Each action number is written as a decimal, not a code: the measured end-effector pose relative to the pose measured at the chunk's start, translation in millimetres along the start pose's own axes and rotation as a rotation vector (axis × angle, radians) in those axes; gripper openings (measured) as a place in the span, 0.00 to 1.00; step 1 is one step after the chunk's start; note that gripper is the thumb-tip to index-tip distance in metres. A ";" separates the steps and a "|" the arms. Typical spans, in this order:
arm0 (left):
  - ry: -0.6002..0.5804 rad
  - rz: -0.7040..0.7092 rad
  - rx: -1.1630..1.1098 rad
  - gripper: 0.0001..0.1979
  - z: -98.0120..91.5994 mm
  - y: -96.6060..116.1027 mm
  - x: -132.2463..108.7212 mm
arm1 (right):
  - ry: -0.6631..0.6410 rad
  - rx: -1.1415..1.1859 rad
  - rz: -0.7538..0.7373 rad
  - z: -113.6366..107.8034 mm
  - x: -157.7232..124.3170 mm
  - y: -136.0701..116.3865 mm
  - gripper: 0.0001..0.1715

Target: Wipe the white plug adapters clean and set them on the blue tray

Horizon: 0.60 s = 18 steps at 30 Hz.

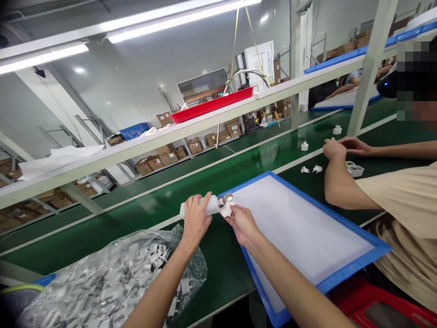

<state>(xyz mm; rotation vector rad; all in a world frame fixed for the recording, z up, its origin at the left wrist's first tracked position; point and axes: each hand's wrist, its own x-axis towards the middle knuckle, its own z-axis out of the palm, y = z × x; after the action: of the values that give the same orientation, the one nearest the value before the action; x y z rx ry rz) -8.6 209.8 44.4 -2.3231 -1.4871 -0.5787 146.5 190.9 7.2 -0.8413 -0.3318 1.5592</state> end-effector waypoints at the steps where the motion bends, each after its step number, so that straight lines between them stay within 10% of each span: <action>1: 0.002 0.005 0.013 0.39 -0.7 0.3 0.4 | 0.000 0.008 0.003 0.6 0.0 0.2 0.18; 18: -0.008 0.015 0.018 0.39 -6.7 -2.3 0.8 | -0.011 0.031 0.017 3.1 4.3 7.3 0.18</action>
<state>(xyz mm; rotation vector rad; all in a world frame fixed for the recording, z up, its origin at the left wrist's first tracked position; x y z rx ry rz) -11.5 208.2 50.7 -2.3234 -1.4713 -0.5506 139.2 194.4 3.2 -0.8135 -0.3082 1.5813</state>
